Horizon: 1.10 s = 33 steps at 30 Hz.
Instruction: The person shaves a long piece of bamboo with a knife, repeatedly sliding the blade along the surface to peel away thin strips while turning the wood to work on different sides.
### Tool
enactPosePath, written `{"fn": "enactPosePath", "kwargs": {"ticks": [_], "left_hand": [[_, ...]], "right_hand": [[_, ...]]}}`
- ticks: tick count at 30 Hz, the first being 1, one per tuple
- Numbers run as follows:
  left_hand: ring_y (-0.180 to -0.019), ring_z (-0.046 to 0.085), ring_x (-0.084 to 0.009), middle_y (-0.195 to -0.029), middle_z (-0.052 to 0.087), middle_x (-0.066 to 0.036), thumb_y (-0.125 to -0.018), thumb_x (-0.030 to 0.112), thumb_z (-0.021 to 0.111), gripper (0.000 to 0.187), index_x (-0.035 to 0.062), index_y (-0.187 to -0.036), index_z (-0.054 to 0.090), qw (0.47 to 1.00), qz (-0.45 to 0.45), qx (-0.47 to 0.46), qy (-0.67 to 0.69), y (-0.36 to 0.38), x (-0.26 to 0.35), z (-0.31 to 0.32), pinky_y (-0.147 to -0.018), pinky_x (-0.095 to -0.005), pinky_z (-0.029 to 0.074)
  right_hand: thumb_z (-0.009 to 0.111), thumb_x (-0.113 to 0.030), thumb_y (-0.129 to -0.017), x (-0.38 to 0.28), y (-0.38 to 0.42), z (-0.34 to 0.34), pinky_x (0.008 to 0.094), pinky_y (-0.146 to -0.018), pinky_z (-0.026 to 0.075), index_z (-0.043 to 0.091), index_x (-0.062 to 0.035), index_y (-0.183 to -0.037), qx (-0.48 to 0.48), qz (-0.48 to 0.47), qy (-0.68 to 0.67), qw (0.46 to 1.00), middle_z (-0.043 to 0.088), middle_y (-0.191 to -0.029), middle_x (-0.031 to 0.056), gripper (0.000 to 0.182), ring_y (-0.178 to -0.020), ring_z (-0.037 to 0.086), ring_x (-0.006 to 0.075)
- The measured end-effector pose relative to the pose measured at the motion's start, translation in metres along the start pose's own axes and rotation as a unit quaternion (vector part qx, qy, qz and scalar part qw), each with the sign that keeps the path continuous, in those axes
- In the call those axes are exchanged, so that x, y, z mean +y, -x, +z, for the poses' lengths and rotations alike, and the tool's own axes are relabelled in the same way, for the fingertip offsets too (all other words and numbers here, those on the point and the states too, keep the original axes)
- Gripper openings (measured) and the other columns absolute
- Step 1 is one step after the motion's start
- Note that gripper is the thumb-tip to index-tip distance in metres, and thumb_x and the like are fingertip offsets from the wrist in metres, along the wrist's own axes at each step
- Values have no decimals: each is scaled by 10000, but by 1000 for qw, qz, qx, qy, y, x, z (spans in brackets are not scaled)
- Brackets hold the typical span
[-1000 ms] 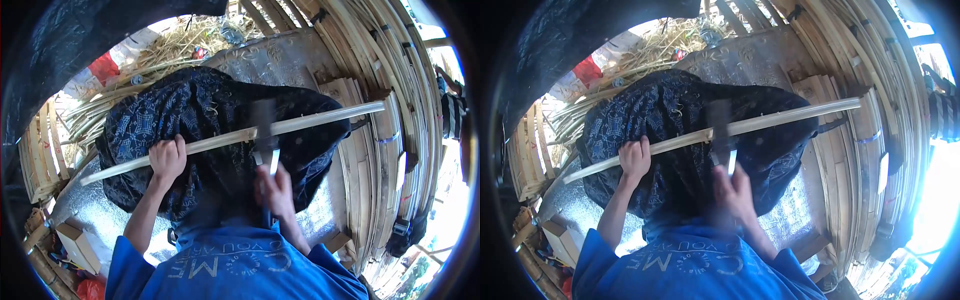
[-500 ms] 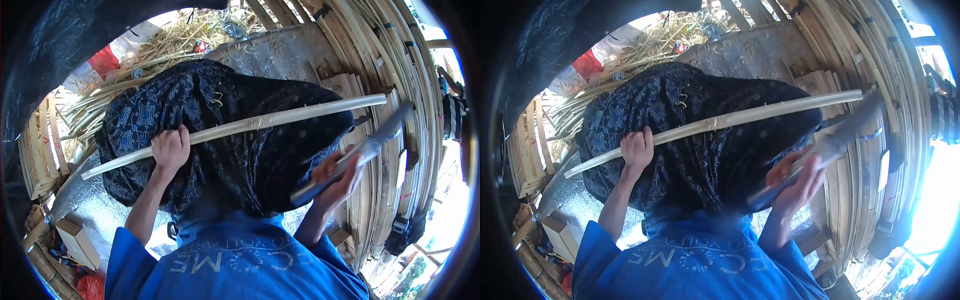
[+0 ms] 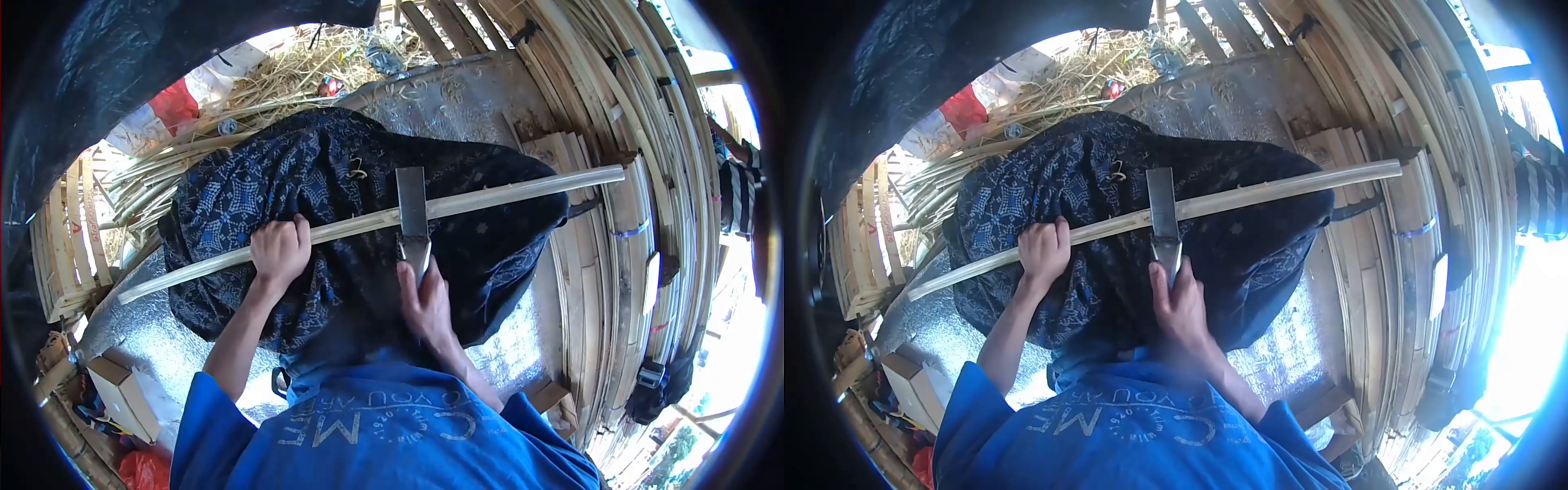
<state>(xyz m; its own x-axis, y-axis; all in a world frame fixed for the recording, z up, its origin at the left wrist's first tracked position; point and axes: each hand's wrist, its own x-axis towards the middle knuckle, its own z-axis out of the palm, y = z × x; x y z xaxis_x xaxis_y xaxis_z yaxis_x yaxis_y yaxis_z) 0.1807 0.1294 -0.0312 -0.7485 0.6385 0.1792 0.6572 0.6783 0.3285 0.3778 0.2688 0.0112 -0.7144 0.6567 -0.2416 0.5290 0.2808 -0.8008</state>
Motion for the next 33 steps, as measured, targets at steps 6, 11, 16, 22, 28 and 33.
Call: {"fn": "enactPosePath", "kwargs": {"ticks": [6, 11, 16, 22, 28, 33], "left_hand": [[-407, 550, -336, -471, 539, -178, -861, 154, 537, 416, 21, -467, 535, 999, 26, 19, -2, 4, 1, 0, -429, -425, 451], [-398, 537, -329, -470, 530, -165, -859, 146, 550, 415, 34, -463, 497, 999, 7, 32, 8, 3, -1, 1, -414, -425, 433], [-394, 543, -333, -462, 533, -176, -864, 159, 544, 439, 26, -447, 515, 992, 68, 108, -20, -2, -1, 3, -415, -413, 443], [-412, 560, -329, -478, 543, -185, -870, 167, 529, 436, 21, -460, 532, 1000, -4, 5, 5, -2, 3, -1, -432, -426, 453], [-399, 547, -307, -450, 515, -139, -844, 110, 562, 330, 29, -526, 541, 992, 75, 96, -10, 3, -6, 7, -408, -409, 440], [-387, 527, -286, -442, 497, -108, -837, 89, 573, 304, 32, -541, 536, 993, 91, 68, -40, 0, -4, 3, -393, -398, 423]], "right_hand": [[496, -284, -968, -48, -8, -93, 272, -392, 428, 508, -67, -1032, 154, -4, -396, 905, 532, -654, 71, 227, -468, 515, 127], [471, -291, -981, 20, 5, 1, 268, -461, 451, 517, -58, -1095, -17, 49, -57, 997, 559, -655, 50, 264, -540, 560, 143], [432, -360, -991, -42, -7, -85, 226, -342, 363, 486, -35, -1028, 174, -1, -322, 931, 525, -642, 44, 332, -402, 442, 86], [562, -306, -917, 23, -2, -16, 365, -625, 499, 570, -22, -924, 89, -122, 77, 985, 505, -616, 129, 284, -648, 578, 251], [511, -275, -967, -58, -8, -70, 262, -409, 436, 492, -26, -972, 23, 45, -316, 948, 567, -679, 74, 251, -490, 543, 132], [436, -333, -987, -58, -23, -127, 219, -346, 366, 466, -47, -1031, 287, -58, -344, 892, 496, -624, 46, 291, -401, 442, 89]]}}
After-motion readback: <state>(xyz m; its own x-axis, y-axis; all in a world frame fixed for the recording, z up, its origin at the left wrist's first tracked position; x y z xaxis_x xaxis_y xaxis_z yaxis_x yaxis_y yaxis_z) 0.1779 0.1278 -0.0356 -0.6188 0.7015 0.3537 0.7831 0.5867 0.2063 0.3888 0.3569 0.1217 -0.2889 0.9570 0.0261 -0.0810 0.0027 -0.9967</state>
